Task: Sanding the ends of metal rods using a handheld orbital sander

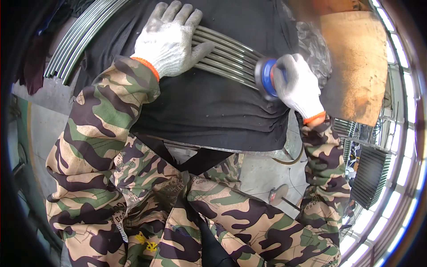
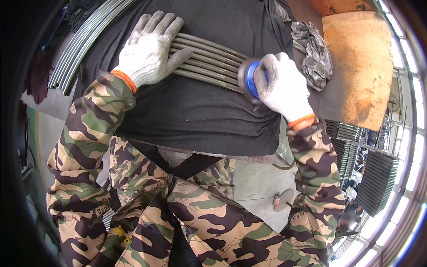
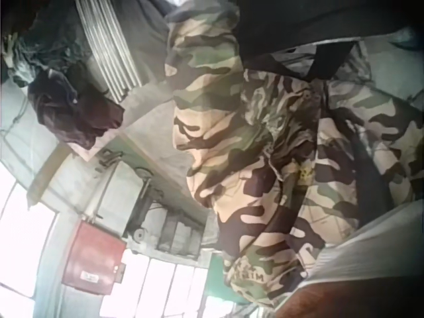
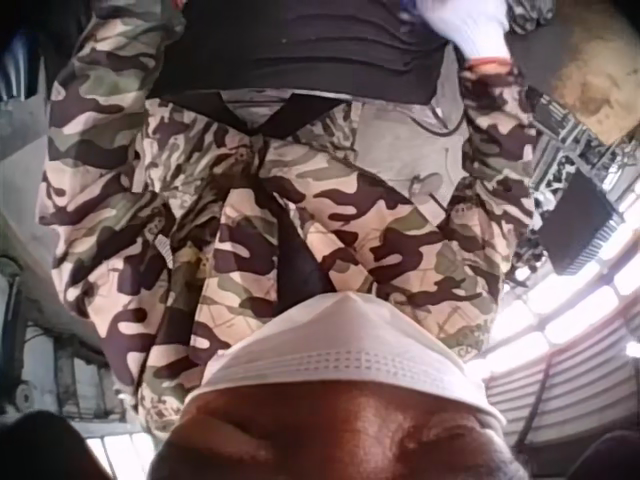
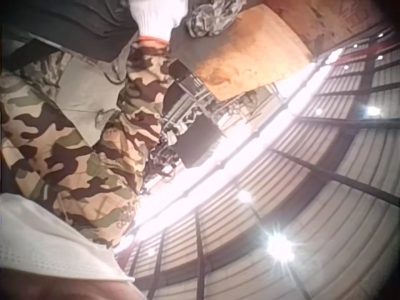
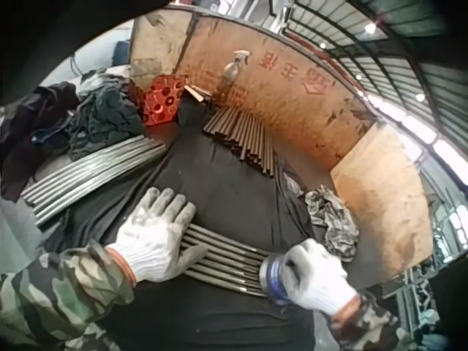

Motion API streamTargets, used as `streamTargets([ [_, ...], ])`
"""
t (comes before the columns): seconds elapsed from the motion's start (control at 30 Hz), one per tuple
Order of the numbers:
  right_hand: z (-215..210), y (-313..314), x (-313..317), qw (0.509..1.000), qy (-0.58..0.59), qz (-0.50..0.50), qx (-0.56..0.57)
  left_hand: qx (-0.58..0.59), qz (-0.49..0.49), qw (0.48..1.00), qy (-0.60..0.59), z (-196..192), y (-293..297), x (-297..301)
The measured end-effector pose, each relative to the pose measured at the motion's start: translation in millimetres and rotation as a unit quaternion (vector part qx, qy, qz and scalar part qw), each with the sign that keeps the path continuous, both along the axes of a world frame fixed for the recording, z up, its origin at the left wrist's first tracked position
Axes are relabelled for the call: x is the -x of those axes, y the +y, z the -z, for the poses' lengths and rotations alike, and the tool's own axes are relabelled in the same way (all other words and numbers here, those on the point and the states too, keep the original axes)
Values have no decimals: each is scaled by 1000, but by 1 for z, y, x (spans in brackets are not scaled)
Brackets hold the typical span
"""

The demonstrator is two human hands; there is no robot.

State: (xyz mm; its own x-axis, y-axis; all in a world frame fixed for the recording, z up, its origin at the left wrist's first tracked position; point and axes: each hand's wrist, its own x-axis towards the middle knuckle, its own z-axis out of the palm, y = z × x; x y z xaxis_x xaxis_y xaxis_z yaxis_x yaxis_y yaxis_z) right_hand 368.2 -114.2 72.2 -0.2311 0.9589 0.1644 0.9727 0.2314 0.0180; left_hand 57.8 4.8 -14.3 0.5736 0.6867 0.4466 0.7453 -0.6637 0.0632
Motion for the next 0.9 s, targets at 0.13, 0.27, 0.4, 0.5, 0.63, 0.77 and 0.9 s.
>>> streamTargets([
  [0.13,-5,32,-26,998,-35,59,-5,-7,7,1000,-3,4,2,-4],
  [0.27,4,28,-5,1000,-17,24,10,-4,-15,1000,14,9,-1,3],
  [0.4,-2,21,-4,999,-9,22,27,2,-3,1000,17,2,-7,4],
  [0.5,-8,52,-15,998,-33,60,7,-2,-5,1000,12,1,-1,0],
  [0.63,-4,21,-1,1000,-15,1,7,31,5,999,-41,-1,2,0],
  [0.77,-5,27,-7,998,-50,32,-5,53,1,998,-32,-2,10,-3],
  [0.9,5,30,-18,999,-23,27,-10,62,-17,998,-24,9,19,-5],
])
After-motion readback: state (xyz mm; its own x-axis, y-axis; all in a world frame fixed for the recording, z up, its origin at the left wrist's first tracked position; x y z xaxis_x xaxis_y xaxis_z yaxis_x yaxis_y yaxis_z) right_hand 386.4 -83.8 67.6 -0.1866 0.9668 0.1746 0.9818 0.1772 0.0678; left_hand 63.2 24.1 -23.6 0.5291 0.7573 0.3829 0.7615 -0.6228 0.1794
